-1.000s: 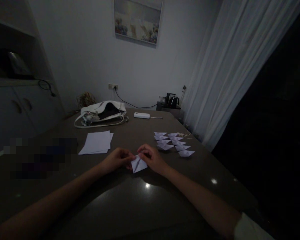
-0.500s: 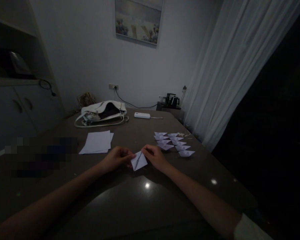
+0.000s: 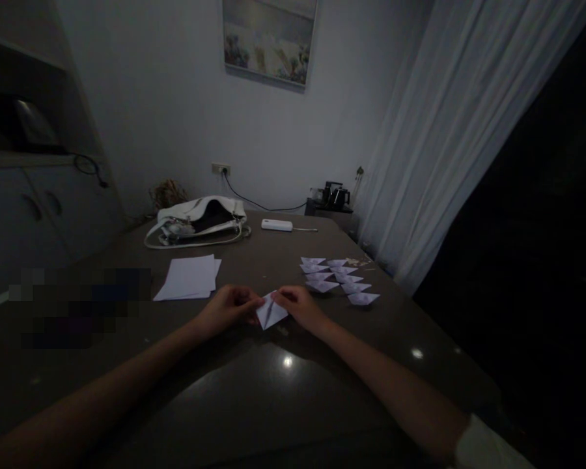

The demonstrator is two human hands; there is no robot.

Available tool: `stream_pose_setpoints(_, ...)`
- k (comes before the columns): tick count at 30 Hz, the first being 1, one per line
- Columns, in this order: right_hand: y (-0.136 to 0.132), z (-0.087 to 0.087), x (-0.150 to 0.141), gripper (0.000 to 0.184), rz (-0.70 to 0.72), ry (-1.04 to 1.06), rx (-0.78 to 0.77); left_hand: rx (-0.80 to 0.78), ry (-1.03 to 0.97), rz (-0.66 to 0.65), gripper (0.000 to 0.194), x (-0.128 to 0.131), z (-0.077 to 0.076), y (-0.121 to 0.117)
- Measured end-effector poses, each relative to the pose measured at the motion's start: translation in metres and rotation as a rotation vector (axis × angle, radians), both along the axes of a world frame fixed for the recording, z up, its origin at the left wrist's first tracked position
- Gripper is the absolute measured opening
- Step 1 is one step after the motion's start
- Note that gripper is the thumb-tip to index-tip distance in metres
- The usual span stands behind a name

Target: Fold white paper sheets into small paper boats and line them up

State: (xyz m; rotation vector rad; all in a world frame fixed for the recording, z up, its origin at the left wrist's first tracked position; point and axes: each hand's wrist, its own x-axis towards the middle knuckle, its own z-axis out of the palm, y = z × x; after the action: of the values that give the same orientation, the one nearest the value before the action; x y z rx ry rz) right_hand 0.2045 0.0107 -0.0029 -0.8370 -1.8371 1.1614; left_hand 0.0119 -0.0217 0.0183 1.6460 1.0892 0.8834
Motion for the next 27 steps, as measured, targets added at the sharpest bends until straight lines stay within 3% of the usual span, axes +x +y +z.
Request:
stream_pose_setpoints(12,-0.0004,-0.0001,0.0002,0.038,0.076,0.001,-0.201,-0.032,-0.004,0.036,0.037,0.0021,0.0018,-0.0012)
stream_pose_setpoints(27,-0.0048,0.0008,-0.0023,0.038,0.078,-0.031,-0.236,-0.053,-0.068,0.025,0.036,0.0014,-0.0003,-0.0006)
